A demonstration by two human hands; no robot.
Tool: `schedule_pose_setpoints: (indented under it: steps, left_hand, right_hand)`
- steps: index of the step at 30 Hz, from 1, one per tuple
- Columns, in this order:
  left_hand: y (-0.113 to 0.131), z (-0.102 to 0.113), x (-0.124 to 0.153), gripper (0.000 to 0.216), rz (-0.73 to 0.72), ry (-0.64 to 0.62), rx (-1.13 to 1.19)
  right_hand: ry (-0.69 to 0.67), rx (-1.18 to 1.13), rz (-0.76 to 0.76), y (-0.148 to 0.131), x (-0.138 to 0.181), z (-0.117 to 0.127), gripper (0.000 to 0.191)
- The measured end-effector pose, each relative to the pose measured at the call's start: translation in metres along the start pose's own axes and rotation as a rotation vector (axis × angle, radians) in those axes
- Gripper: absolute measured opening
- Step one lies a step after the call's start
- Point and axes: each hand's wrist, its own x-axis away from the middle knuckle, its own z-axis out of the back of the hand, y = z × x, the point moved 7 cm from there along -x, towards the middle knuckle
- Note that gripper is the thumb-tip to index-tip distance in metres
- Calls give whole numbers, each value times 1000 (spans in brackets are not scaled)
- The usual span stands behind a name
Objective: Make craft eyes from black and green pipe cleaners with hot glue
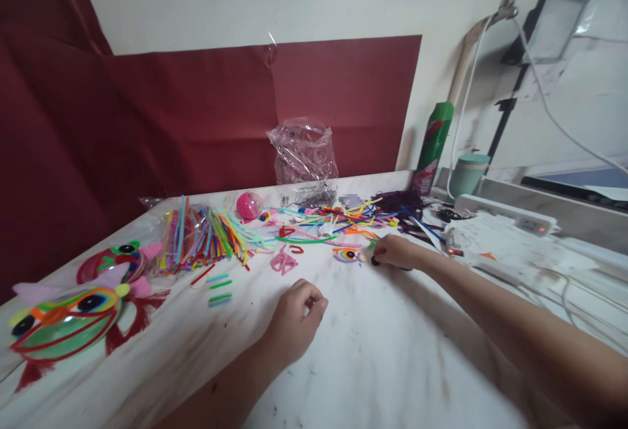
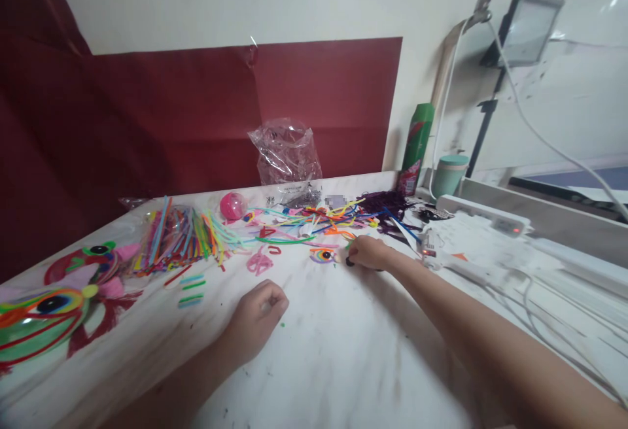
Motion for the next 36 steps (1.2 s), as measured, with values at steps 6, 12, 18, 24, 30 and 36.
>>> schedule_pose_setpoints:
  steps: [6, 12, 18, 24, 30, 36]
  left_hand:
    - [2, -2, 3, 14, -24, -32, -51]
    - [4, -8, 5, 13, -52, -85, -98]
    - [4, -10, 7, 12, -73, -115, -128]
    - [2, -13, 8, 12, -75, -136, -144]
    - [2, -15, 9, 11, -83, -145, -143]
    - [4, -16, 11, 10, -89, -141, -125]
  right_hand:
    - [211, -37, 68, -2, 1, 46, 19]
    - [287, -77, 168, -22, -1, 48, 21]
    - [257, -30, 236, -38, -6, 33, 19]
    - [202, 40, 202, -38, -11, 23, 19]
    - [116, 111, 212, -45, -18, -4, 28]
    - [179, 140, 222, -61, -33, -21, 27]
